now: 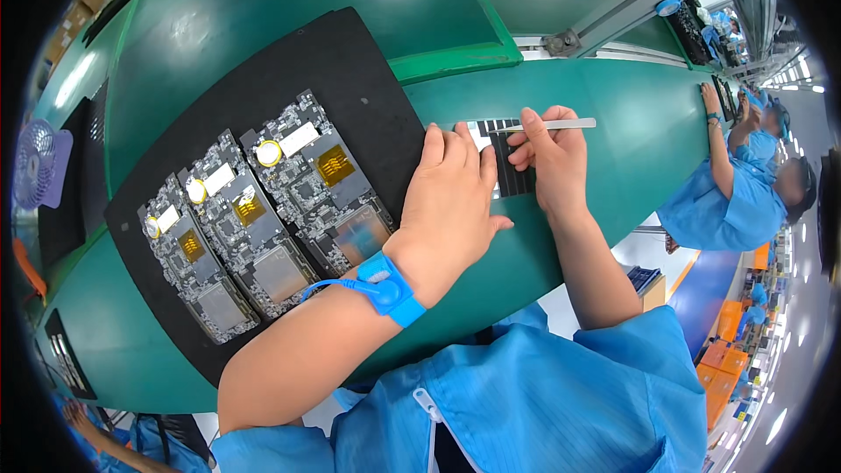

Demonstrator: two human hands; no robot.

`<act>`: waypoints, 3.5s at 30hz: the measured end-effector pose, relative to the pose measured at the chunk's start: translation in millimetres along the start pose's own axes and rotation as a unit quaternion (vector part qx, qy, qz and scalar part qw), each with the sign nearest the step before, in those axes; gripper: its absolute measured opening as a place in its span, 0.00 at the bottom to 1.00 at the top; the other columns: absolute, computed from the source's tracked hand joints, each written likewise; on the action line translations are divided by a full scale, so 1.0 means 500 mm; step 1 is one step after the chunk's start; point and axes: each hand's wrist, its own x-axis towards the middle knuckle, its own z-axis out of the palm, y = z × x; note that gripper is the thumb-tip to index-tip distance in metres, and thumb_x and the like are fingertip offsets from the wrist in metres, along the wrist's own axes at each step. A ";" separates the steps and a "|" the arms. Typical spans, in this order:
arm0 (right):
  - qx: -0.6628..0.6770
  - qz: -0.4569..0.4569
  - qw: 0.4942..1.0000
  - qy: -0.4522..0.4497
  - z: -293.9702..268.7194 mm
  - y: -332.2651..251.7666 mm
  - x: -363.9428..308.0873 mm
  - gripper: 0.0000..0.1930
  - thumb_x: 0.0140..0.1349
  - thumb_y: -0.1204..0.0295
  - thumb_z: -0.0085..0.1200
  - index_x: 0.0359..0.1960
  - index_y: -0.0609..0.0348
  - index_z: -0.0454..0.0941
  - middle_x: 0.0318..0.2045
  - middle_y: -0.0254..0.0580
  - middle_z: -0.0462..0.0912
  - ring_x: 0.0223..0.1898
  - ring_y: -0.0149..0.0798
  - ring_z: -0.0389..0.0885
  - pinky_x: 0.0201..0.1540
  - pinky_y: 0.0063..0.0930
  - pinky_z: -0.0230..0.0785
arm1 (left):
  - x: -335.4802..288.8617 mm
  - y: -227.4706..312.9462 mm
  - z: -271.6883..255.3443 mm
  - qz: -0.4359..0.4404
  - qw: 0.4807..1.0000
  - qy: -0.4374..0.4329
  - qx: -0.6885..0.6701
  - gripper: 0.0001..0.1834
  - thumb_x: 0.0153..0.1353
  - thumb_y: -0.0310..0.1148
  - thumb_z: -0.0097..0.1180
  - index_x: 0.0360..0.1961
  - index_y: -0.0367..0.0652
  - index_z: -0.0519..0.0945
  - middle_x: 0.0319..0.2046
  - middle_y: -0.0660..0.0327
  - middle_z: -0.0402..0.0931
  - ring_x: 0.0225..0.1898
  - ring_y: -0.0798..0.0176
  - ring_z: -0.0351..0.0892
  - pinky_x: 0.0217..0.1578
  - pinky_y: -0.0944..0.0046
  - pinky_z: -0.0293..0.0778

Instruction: The person uses tweezers to pick up small rectangular components from a tray and places them onto specific areas of three circuit boards arranged on a black mat. The person repeats this process for each board, carefully positioning the components with the tool.

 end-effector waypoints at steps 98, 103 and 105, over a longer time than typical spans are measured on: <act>-0.018 -0.275 0.905 -0.325 0.415 -0.057 -0.290 0.09 0.56 0.79 0.65 0.22 0.60 0.77 0.25 0.43 0.86 0.20 0.33 0.82 0.21 0.22 0.71 | -0.473 -0.081 -0.013 -0.335 0.911 0.209 -0.119 0.31 0.53 0.45 0.66 0.57 0.43 0.78 0.60 0.45 0.68 0.64 0.39 0.65 0.62 0.36 0.59; -0.039 -0.323 0.892 -0.313 0.423 -0.053 -0.292 0.10 0.54 0.79 0.66 0.22 0.58 0.75 0.22 0.40 0.84 0.17 0.34 0.78 0.19 0.23 0.68 | -0.474 -0.079 -0.003 -0.337 0.904 0.238 -0.110 0.27 0.56 0.43 0.64 0.51 0.36 0.80 0.57 0.45 0.72 0.63 0.37 0.68 0.62 0.37 0.60; -0.067 -0.355 0.874 -0.324 0.423 -0.053 -0.290 0.12 0.54 0.80 0.66 0.22 0.57 0.73 0.19 0.38 0.81 0.16 0.34 0.76 0.18 0.24 0.65 | -0.472 -0.079 -0.003 -0.340 0.901 0.247 -0.109 0.25 0.55 0.42 0.64 0.49 0.33 0.81 0.56 0.45 0.74 0.63 0.37 0.69 0.62 0.36 0.60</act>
